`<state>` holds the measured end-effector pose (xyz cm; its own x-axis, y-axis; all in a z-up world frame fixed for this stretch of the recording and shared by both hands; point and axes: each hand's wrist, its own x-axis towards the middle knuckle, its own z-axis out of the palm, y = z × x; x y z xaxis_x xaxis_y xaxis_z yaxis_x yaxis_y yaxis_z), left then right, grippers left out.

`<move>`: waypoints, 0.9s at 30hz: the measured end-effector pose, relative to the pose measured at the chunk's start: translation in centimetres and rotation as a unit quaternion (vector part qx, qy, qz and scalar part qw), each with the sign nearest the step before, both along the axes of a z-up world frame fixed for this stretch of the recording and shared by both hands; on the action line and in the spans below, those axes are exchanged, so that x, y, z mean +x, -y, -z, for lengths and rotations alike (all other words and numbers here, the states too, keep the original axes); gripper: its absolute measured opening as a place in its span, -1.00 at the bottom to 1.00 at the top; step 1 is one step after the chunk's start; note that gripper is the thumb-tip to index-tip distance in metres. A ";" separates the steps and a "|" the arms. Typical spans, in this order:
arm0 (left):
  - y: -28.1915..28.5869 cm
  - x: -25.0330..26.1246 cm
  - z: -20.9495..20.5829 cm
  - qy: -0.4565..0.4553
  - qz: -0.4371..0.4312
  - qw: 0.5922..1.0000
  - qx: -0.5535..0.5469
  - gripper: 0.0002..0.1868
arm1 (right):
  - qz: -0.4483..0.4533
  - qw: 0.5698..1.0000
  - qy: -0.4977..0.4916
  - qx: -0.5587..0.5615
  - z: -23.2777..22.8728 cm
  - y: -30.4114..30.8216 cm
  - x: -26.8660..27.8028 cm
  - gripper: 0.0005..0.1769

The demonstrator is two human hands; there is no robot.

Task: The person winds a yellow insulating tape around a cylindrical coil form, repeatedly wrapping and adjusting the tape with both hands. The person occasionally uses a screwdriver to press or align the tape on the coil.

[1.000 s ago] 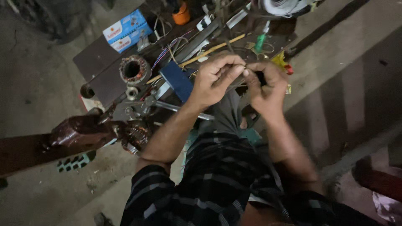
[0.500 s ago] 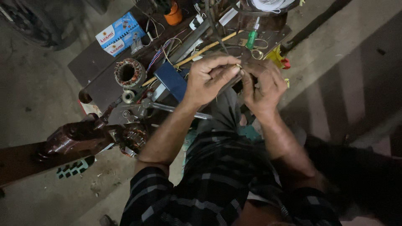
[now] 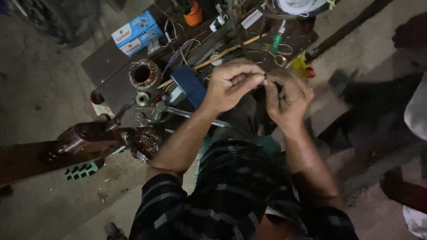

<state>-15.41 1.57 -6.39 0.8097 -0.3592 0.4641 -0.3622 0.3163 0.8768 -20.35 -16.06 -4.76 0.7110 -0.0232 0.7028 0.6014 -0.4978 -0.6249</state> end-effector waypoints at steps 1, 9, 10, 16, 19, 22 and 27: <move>0.0 0.0 -0.1 0.005 -0.009 1.000 0.005 -0.89 | -0.001 1.000 0.016 -0.012 -0.1 0.0 0.2 -0.86; 0.1 -0.2 -0.8 0.080 -0.068 0.992 0.074 -0.90 | -0.051 0.997 -0.040 0.029 0.7 0.8 0.1 -0.84; -0.1 -0.2 -0.9 0.094 -0.074 0.990 0.078 -0.89 | -0.077 0.991 -0.083 0.077 0.8 1.0 0.2 -0.87; -0.6 0.0 -1.2 0.167 -0.067 0.979 0.094 -0.87 | -0.159 0.961 -0.169 0.149 1.4 1.6 0.7 -0.91; -0.8 -0.2 -1.5 0.142 -0.050 0.983 0.101 -0.86 | -0.110 0.982 -0.135 0.078 1.3 1.6 0.4 -0.90; -0.9 -0.5 -1.6 0.076 -0.036 0.992 0.099 -0.86 | -0.056 0.996 -0.064 0.014 1.2 1.2 0.4 -0.90; 0.0 -0.7 -1.1 0.154 -0.088 0.980 0.088 -0.91 | -0.050 0.998 -0.027 0.032 1.2 0.7 0.5 -0.88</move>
